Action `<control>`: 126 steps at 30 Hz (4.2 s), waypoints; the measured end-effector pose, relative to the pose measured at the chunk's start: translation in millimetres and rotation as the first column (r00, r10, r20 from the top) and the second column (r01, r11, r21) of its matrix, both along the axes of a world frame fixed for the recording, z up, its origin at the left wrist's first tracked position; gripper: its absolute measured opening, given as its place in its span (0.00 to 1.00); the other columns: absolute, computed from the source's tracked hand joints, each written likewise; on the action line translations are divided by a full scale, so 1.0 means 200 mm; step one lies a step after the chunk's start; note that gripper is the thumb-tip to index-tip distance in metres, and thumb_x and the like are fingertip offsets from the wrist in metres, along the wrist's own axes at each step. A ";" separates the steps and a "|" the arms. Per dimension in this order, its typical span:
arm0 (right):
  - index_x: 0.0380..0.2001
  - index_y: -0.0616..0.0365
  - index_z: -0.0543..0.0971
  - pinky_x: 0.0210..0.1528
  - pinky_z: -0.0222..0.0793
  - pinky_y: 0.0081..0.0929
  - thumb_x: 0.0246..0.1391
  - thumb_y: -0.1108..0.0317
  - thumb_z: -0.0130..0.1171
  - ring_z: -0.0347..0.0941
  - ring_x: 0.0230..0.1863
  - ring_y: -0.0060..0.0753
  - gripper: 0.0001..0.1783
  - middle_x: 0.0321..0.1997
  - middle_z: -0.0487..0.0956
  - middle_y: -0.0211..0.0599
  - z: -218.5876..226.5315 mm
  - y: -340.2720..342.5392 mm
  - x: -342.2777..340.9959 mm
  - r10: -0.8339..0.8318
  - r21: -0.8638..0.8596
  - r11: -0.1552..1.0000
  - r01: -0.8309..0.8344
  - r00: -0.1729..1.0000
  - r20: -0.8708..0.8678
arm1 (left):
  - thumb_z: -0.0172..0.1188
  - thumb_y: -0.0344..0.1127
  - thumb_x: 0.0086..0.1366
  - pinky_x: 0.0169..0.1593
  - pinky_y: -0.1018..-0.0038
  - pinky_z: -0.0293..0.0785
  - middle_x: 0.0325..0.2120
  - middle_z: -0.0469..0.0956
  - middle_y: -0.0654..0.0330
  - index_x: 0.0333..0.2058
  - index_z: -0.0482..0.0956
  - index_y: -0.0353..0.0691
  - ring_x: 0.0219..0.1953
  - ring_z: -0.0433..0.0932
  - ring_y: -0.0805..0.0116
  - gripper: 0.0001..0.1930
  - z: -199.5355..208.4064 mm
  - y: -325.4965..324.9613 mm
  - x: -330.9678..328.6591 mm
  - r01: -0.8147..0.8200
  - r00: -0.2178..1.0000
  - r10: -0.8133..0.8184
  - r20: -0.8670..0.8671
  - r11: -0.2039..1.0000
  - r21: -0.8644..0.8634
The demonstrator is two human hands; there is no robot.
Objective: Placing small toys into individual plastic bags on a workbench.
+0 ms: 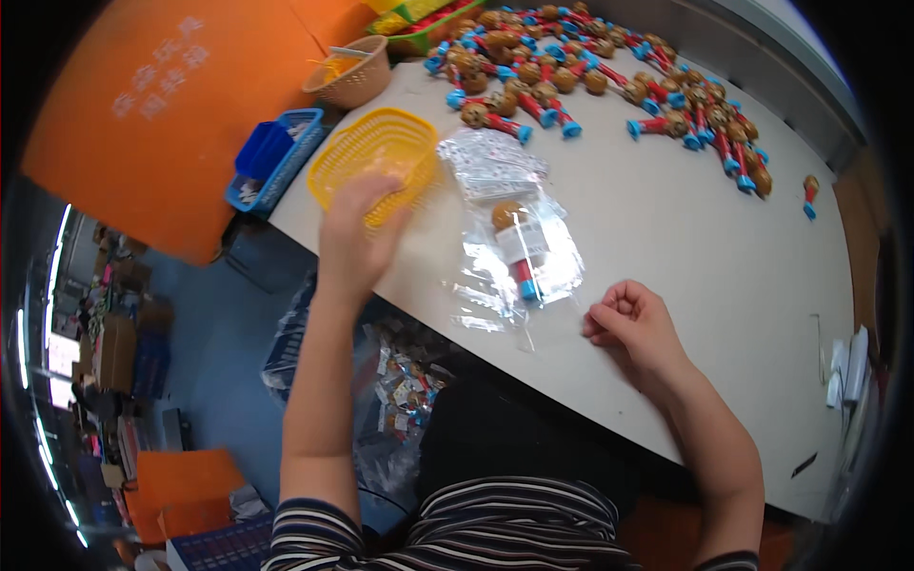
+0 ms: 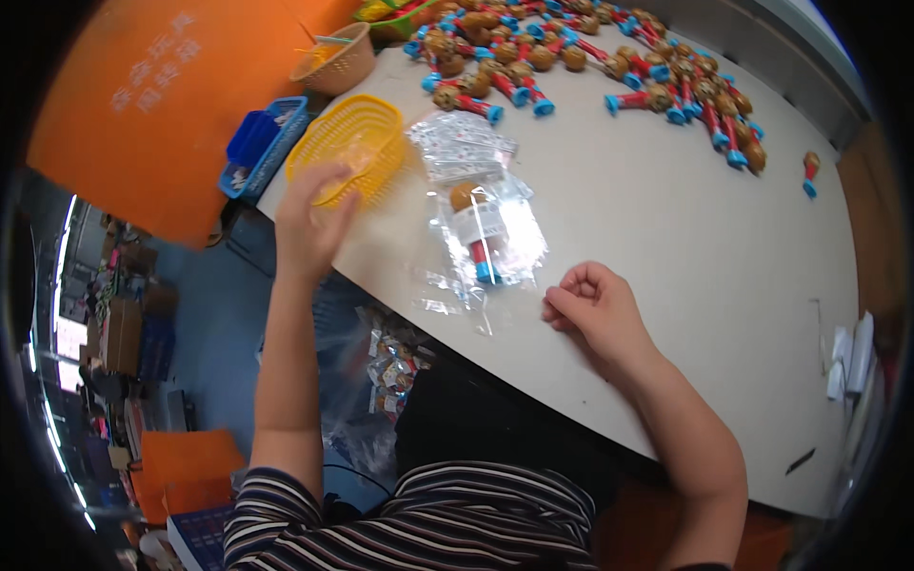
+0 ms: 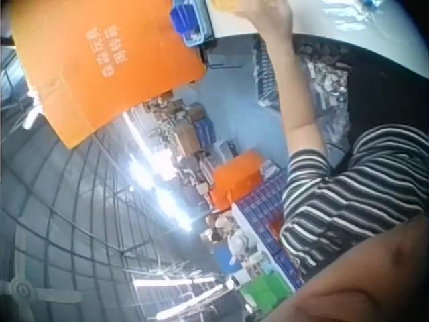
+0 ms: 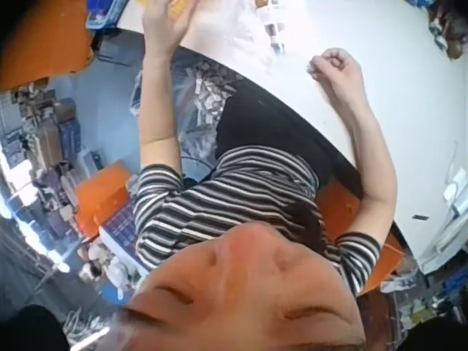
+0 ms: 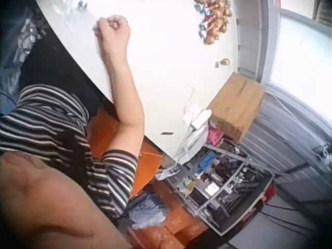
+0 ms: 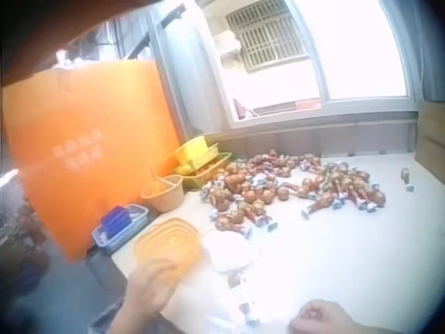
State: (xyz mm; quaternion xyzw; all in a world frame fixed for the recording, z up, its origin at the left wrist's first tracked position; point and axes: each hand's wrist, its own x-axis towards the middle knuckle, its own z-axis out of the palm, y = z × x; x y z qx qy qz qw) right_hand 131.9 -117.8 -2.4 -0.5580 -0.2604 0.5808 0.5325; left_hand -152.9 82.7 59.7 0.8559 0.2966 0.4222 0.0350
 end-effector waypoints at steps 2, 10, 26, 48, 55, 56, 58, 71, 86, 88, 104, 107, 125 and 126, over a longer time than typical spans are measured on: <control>0.34 0.60 0.72 0.39 0.77 0.25 0.58 0.76 0.60 0.79 0.37 0.26 0.05 0.32 0.79 0.35 0.00 0.00 0.05 0.029 0.028 0.999 -0.032 0.996 0.082 | 0.67 0.22 0.51 0.56 0.64 0.73 0.48 0.78 0.50 0.46 0.80 0.39 0.53 0.77 0.51 0.21 -0.08 -0.22 0.05 0.145 0.979 -0.152 -0.136 0.988 -0.056; 0.42 0.51 0.80 0.45 0.79 0.32 0.43 0.79 0.67 0.80 0.45 0.45 0.20 0.56 0.77 0.42 0.00 0.04 0.02 -0.298 0.319 0.708 -0.630 0.143 0.944 | 0.68 0.23 0.48 0.56 0.58 0.74 0.49 0.76 0.50 0.45 0.80 0.42 0.53 0.75 0.46 0.23 -0.43 -0.55 0.18 0.268 0.955 -0.277 -0.105 0.959 -0.092; 0.30 0.58 0.77 0.48 0.78 0.35 0.42 0.76 0.67 0.78 0.50 0.44 0.10 0.55 0.80 0.38 -0.02 0.07 0.03 -0.370 0.425 0.575 -0.699 0.242 0.897 | 0.68 0.21 0.48 0.50 0.61 0.78 0.45 0.80 0.50 0.36 0.79 0.35 0.48 0.80 0.49 0.14 -0.52 -0.51 0.21 0.354 0.935 -0.355 0.015 0.935 0.030; 0.29 0.62 0.74 0.32 0.64 0.22 0.63 0.63 0.58 0.66 0.29 0.18 0.13 0.26 0.75 0.30 0.03 0.15 0.00 0.361 -0.044 0.903 -0.427 0.700 0.616 | 0.59 0.26 0.61 0.47 0.66 0.69 0.32 0.76 0.56 0.29 0.75 0.34 0.39 0.74 0.54 0.03 -0.50 -0.54 0.19 0.307 0.950 -0.219 0.223 0.790 -0.531; 0.33 0.59 0.73 0.31 0.66 0.16 0.62 0.64 0.60 0.68 0.30 0.13 0.10 0.30 0.76 0.27 0.00 0.20 0.01 0.403 -0.130 0.902 -0.412 0.696 0.594 | 0.62 0.28 0.57 0.46 0.65 0.69 0.32 0.75 0.56 0.26 0.76 0.35 0.39 0.74 0.54 0.05 -0.50 -0.58 0.26 0.132 0.982 -0.055 0.181 0.884 -0.449; 0.36 0.59 0.73 0.32 0.67 0.16 0.61 0.65 0.62 0.69 0.31 0.14 0.10 0.34 0.78 0.29 -0.02 0.19 0.02 0.311 -0.013 0.932 -0.361 0.784 0.537 | 0.62 0.28 0.57 0.46 0.65 0.69 0.32 0.75 0.56 0.26 0.76 0.35 0.39 0.74 0.54 0.05 -0.49 -0.58 0.26 0.132 0.982 -0.054 0.183 0.884 -0.448; 0.42 0.59 0.71 0.34 0.69 0.16 0.59 0.67 0.63 0.70 0.32 0.15 0.14 0.39 0.78 0.32 0.01 0.16 0.00 0.310 0.022 0.928 -0.371 0.806 0.504 | 0.63 0.27 0.56 0.45 0.64 0.69 0.33 0.76 0.56 0.25 0.76 0.35 0.39 0.74 0.53 0.05 -0.47 -0.59 0.27 0.092 0.986 -0.007 0.169 0.862 -0.499; 0.38 0.58 0.75 0.34 0.73 0.16 0.58 0.72 0.65 0.75 0.31 0.17 0.09 0.31 0.79 0.28 0.03 0.17 -0.08 0.244 -0.004 0.970 -0.244 0.969 0.031 | 0.64 0.25 0.61 0.39 0.77 0.78 0.47 0.73 0.55 0.25 0.76 0.32 0.36 0.79 0.76 0.08 -0.43 -0.60 0.25 0.341 0.866 0.132 0.481 0.548 -0.764; 0.45 0.63 0.73 0.35 0.77 0.21 0.59 0.68 0.64 0.78 0.30 0.22 0.15 0.31 0.80 0.34 0.05 0.15 -0.04 0.337 -0.048 0.937 -0.345 0.933 -0.127 | 0.65 0.34 0.65 0.39 0.79 0.74 0.45 0.78 0.53 0.65 0.49 0.34 0.36 0.78 0.75 0.38 -0.27 -0.55 0.39 0.467 0.852 0.267 0.450 0.001 -0.884; 0.40 0.62 0.74 0.34 0.75 0.18 0.60 0.67 0.65 0.76 0.29 0.20 0.13 0.30 0.80 0.33 0.07 0.14 -0.03 0.355 -0.081 0.926 -0.369 0.924 -0.144 | 0.68 0.29 0.61 0.42 0.77 0.75 0.44 0.78 0.53 0.65 0.48 0.36 0.40 0.79 0.72 0.41 -0.28 -0.53 0.42 0.466 0.850 0.251 0.464 0.056 -0.883; 0.34 0.60 0.75 0.38 0.76 0.22 0.63 0.65 0.60 0.77 0.35 0.20 0.10 0.34 0.80 0.33 0.09 0.13 0.01 0.294 0.032 0.953 -0.302 0.944 0.147 | 0.65 0.20 0.59 0.52 0.72 0.76 0.48 0.77 0.49 0.62 0.54 0.37 0.49 0.78 0.66 0.36 -0.05 -0.17 0.26 0.288 0.758 0.203 0.620 0.748 -0.597; 0.34 0.62 0.76 0.37 0.72 0.19 0.63 0.67 0.59 0.75 0.33 0.18 0.09 0.31 0.79 0.32 0.06 0.15 -0.02 0.223 0.061 0.958 -0.282 0.858 0.462 | 0.67 0.26 0.60 0.52 0.68 0.77 0.48 0.77 0.47 0.59 0.59 0.31 0.48 0.79 0.59 0.32 0.02 0.21 0.05 0.073 0.785 0.324 0.528 0.798 -0.598; 0.33 0.63 0.76 0.38 0.70 0.19 0.62 0.69 0.60 0.74 0.34 0.18 0.08 0.32 0.79 0.31 0.01 0.15 -0.04 0.337 -0.065 0.940 -0.336 0.878 0.341 | 0.72 0.34 0.53 0.44 0.68 0.74 0.39 0.79 0.55 0.37 0.81 0.37 0.41 0.78 0.57 0.14 -0.43 -0.27 0.27 0.127 0.985 -0.164 -0.047 0.891 -0.437; 0.33 0.63 0.76 0.38 0.70 0.19 0.62 0.69 0.60 0.74 0.34 0.19 0.08 0.32 0.79 0.32 0.00 0.15 -0.04 0.320 -0.047 0.945 -0.322 0.893 0.316 | 0.71 0.33 0.54 0.42 0.68 0.74 0.38 0.79 0.55 0.38 0.81 0.37 0.40 0.78 0.58 0.14 -0.41 -0.28 0.27 0.141 0.990 -0.136 0.042 0.914 -0.381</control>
